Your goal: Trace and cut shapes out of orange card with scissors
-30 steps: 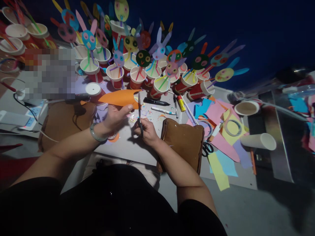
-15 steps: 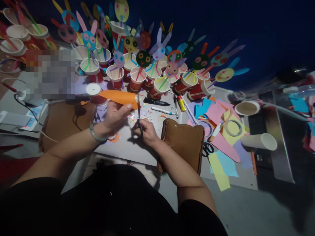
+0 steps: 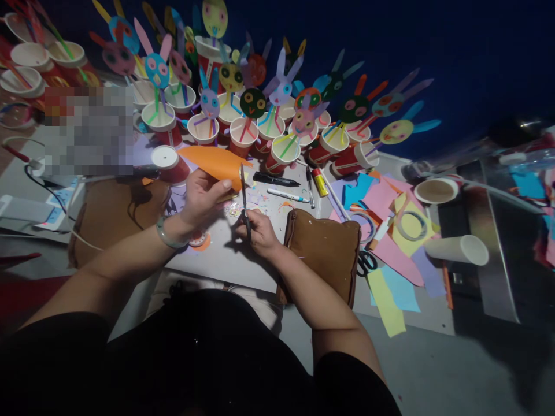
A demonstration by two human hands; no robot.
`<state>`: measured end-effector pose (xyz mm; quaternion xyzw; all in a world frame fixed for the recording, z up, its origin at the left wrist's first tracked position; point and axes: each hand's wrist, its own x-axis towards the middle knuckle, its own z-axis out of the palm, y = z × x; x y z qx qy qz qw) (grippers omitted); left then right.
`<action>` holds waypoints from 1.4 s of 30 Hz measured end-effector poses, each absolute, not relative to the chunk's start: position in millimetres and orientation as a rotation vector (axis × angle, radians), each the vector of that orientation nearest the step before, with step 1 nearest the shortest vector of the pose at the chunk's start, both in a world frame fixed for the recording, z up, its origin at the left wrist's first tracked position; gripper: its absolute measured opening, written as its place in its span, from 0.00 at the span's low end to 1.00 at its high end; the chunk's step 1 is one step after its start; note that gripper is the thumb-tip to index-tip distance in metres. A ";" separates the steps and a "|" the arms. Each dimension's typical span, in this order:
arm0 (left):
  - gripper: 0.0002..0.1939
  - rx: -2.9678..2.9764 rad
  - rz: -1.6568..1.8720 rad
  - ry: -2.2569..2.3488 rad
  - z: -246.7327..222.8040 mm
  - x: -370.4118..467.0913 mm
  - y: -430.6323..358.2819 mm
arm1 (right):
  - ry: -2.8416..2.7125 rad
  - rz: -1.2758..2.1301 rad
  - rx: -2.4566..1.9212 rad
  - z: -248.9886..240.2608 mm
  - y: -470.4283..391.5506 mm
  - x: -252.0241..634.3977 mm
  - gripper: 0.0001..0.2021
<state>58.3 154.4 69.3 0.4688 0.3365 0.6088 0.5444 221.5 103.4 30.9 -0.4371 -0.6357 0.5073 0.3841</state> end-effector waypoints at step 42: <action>0.12 0.961 1.172 0.759 75.7 53.5 159.7 | -1.546 1.538 -1.018 34.8 107.6 222.9 0.26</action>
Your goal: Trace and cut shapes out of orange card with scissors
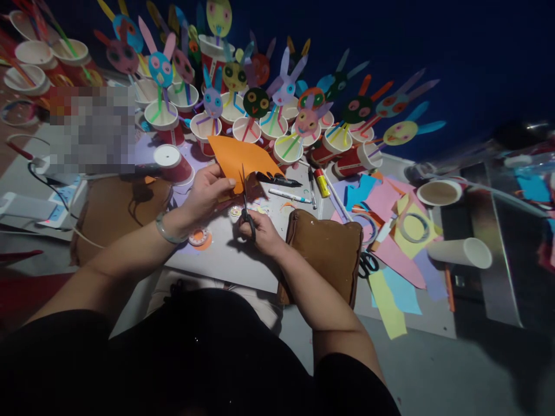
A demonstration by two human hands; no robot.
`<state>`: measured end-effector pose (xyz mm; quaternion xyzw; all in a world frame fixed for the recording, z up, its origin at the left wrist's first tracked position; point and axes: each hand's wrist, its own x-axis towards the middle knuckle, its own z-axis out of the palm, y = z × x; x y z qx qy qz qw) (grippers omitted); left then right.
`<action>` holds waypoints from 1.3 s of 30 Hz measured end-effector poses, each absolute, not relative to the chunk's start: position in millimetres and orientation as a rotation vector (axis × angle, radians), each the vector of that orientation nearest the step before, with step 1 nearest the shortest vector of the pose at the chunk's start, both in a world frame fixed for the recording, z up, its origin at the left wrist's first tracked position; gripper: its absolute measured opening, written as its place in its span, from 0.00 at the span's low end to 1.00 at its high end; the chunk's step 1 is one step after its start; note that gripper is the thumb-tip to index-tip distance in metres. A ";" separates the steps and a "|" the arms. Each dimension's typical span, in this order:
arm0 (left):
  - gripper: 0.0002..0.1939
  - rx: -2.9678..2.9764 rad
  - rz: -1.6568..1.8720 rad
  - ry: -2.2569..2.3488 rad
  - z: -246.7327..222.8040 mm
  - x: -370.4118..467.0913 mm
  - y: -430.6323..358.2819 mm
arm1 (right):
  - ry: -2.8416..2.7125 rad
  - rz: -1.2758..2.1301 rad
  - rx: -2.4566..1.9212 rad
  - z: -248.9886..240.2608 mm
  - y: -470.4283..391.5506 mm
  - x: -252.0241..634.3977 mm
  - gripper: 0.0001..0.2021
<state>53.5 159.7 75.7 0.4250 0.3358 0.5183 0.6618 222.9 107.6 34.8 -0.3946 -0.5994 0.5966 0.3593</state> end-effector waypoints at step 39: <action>0.22 1.040 1.143 0.749 81.5 53.7 159.0 | -1.525 1.453 -1.062 33.5 110.1 225.2 0.26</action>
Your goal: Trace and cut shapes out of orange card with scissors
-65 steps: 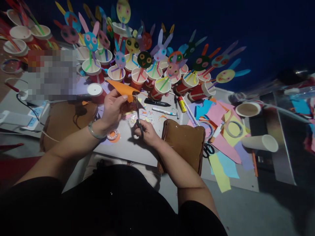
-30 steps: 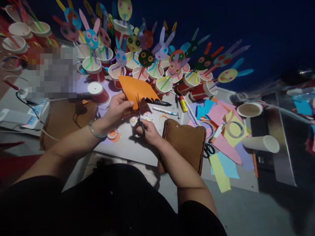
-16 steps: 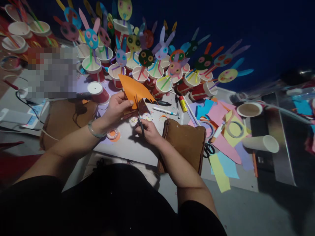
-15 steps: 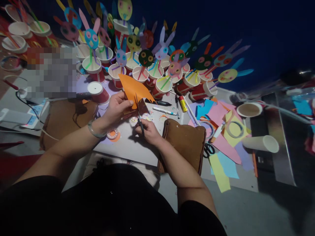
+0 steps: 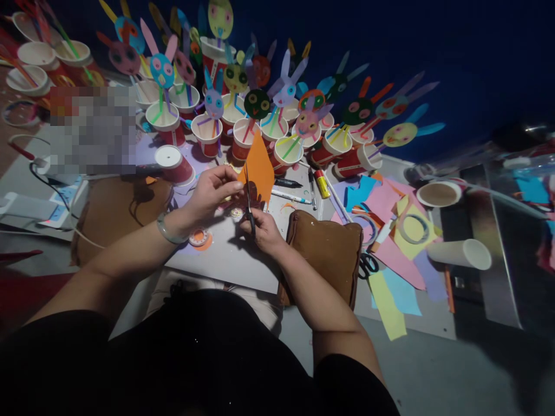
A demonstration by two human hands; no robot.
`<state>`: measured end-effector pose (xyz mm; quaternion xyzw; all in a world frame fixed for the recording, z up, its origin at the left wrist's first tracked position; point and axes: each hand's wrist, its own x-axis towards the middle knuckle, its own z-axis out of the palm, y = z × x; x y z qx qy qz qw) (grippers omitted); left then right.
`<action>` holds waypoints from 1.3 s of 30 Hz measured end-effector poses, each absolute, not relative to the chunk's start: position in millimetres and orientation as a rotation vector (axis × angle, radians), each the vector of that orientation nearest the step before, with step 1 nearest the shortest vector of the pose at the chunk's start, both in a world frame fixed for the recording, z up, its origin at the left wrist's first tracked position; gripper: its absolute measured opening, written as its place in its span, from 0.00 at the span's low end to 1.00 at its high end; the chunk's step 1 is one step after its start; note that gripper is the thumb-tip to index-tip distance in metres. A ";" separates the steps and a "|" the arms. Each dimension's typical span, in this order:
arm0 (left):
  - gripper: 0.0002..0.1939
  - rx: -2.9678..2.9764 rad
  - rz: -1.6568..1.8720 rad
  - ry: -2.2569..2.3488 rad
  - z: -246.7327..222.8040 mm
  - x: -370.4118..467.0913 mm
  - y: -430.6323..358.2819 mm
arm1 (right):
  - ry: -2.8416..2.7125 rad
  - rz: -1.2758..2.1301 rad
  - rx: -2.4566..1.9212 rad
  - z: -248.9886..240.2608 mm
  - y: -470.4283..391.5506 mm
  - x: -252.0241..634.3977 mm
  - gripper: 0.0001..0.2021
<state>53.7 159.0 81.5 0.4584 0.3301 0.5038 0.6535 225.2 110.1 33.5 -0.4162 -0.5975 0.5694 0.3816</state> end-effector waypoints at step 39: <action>0.15 1.147 1.235 0.837 77.2 56.9 157.9 | -1.589 1.398 -1.110 35.2 108.7 222.7 0.31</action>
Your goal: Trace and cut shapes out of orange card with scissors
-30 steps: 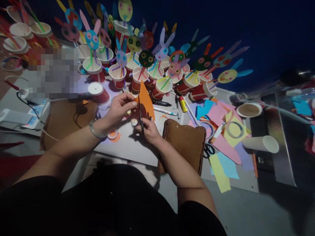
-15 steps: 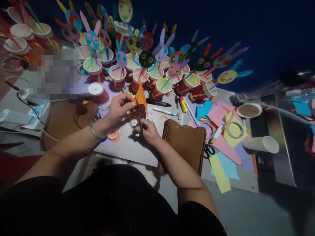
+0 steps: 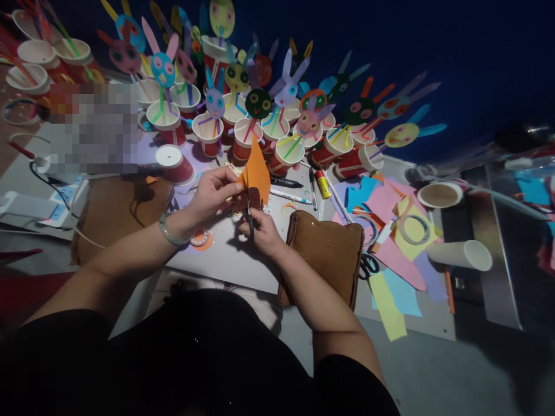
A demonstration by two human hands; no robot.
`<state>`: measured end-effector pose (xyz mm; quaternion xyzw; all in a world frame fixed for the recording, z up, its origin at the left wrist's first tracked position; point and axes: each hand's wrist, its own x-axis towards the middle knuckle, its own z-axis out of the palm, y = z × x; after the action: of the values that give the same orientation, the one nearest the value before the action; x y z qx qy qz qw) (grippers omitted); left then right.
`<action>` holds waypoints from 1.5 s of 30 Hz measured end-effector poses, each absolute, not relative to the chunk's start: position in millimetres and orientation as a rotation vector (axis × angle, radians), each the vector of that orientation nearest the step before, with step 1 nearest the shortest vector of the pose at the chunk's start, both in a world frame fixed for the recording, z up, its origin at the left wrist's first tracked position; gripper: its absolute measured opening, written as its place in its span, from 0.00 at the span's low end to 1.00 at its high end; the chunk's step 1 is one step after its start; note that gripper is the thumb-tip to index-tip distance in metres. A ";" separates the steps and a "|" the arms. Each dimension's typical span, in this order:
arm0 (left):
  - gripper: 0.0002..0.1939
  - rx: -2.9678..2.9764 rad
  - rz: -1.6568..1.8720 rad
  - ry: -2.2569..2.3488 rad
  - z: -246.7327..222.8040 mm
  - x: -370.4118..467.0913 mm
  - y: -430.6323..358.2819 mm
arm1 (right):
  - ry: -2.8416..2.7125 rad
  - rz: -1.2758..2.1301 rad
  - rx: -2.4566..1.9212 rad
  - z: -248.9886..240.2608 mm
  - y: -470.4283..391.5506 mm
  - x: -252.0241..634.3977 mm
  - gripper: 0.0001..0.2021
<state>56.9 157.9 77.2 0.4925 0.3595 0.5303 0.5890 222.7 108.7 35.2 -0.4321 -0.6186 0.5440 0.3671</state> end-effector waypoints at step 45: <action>0.17 1.180 1.238 0.793 81.8 52.0 157.0 | -1.626 1.416 -1.101 36.4 110.2 229.2 0.26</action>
<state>52.0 157.0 81.8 0.5065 0.3402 0.5315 0.5876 229.2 110.2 36.4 -0.4257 -0.6286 0.5473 0.3523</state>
